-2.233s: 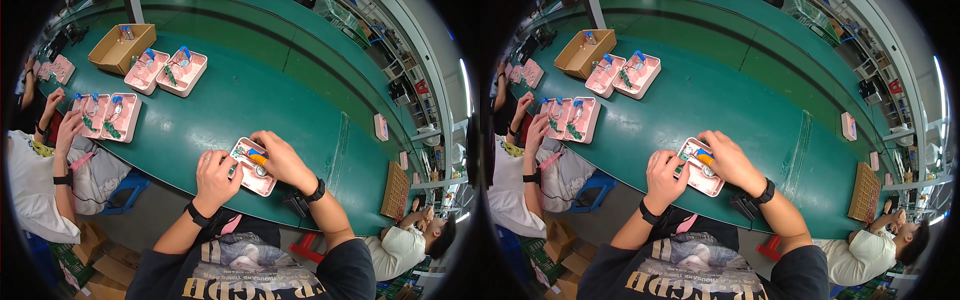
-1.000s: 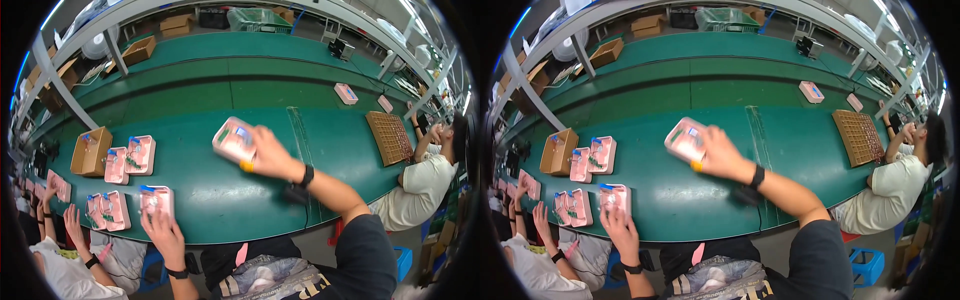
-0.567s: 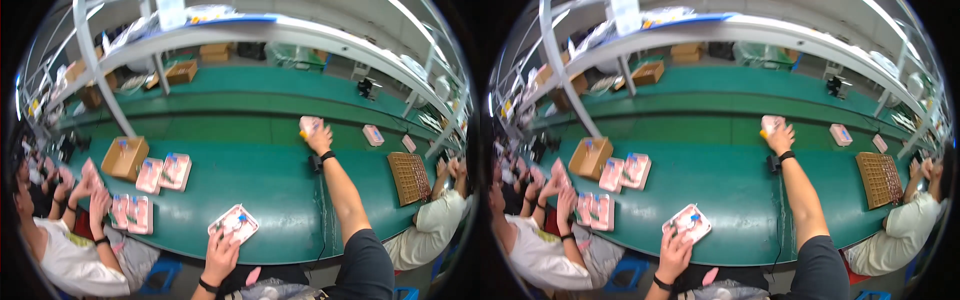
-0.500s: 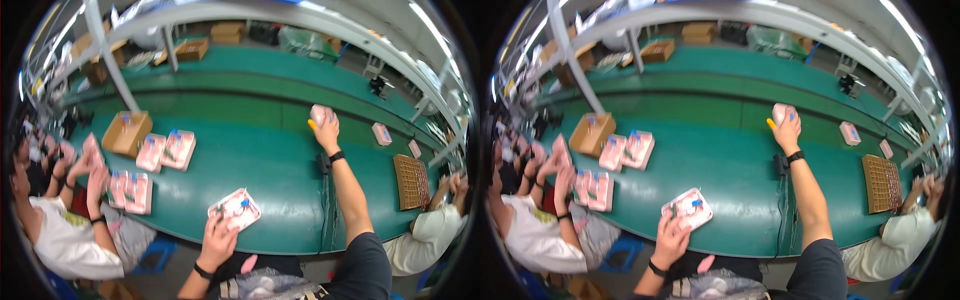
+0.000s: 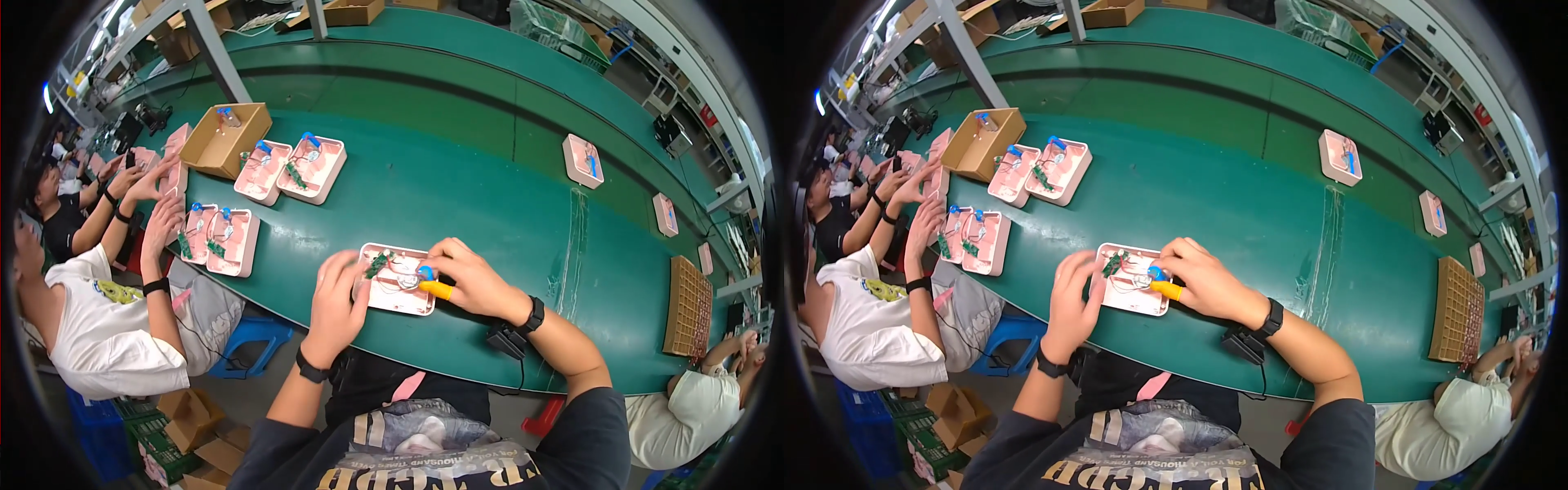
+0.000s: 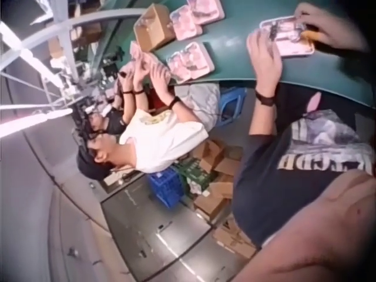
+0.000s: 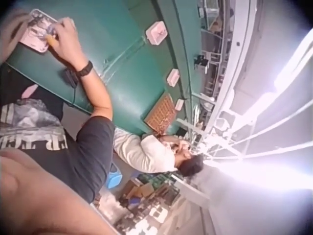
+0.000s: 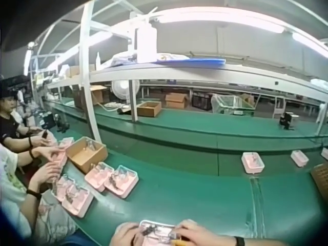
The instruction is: The person assembles a device by placing a battery, a circuit board, and a speaker into a pink plastic housing, pressing the components into place by hand. Once assembled, the person sets the housing aside on the green workbench.
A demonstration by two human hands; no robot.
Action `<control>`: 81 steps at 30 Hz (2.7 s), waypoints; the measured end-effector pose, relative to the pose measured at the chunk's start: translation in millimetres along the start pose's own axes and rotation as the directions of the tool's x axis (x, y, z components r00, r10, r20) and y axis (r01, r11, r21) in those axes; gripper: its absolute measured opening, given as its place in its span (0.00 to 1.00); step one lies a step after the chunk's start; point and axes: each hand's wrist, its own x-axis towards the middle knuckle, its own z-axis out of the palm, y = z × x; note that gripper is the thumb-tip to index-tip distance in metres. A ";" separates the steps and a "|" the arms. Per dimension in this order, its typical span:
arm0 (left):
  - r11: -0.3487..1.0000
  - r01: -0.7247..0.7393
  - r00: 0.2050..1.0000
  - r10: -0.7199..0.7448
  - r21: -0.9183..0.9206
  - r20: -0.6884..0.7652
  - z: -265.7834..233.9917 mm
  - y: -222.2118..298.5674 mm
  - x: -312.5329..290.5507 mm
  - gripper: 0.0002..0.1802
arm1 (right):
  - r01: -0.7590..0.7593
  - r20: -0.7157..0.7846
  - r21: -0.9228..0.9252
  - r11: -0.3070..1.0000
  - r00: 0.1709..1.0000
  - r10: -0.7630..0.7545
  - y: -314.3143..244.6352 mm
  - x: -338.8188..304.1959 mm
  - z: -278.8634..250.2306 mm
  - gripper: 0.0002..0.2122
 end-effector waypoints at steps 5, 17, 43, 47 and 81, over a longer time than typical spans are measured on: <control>0.993 0.103 0.983 -0.111 0.060 0.144 9.3 -1.5 21.3 0.12 | -0.352 -0.005 0.309 0.884 0.929 0.371 0.0 2.1 -12.5 0.16; 0.848 0.373 0.923 -0.295 -0.377 0.249 34.0 -28.6 38.9 0.07 | 0.155 -0.154 -0.264 0.952 0.968 -0.200 7.8 10.3 -18.9 0.17; 0.903 0.251 0.968 -0.244 -0.348 0.064 33.4 5.0 2.0 0.25 | 0.130 -0.152 -0.408 0.904 0.966 -0.208 -5.0 7.4 -25.2 0.10; 0.917 0.226 0.974 -0.222 -0.328 0.049 37.2 6.4 -3.2 0.25 | 0.171 -0.167 -0.595 0.786 0.929 -0.329 0.8 10.8 -28.1 0.11; 0.967 -0.051 0.996 0.068 -0.251 0.060 46.8 16.7 -10.3 0.08 | -0.015 0.099 -0.382 0.924 0.993 0.057 -23.2 0.8 -4.8 0.09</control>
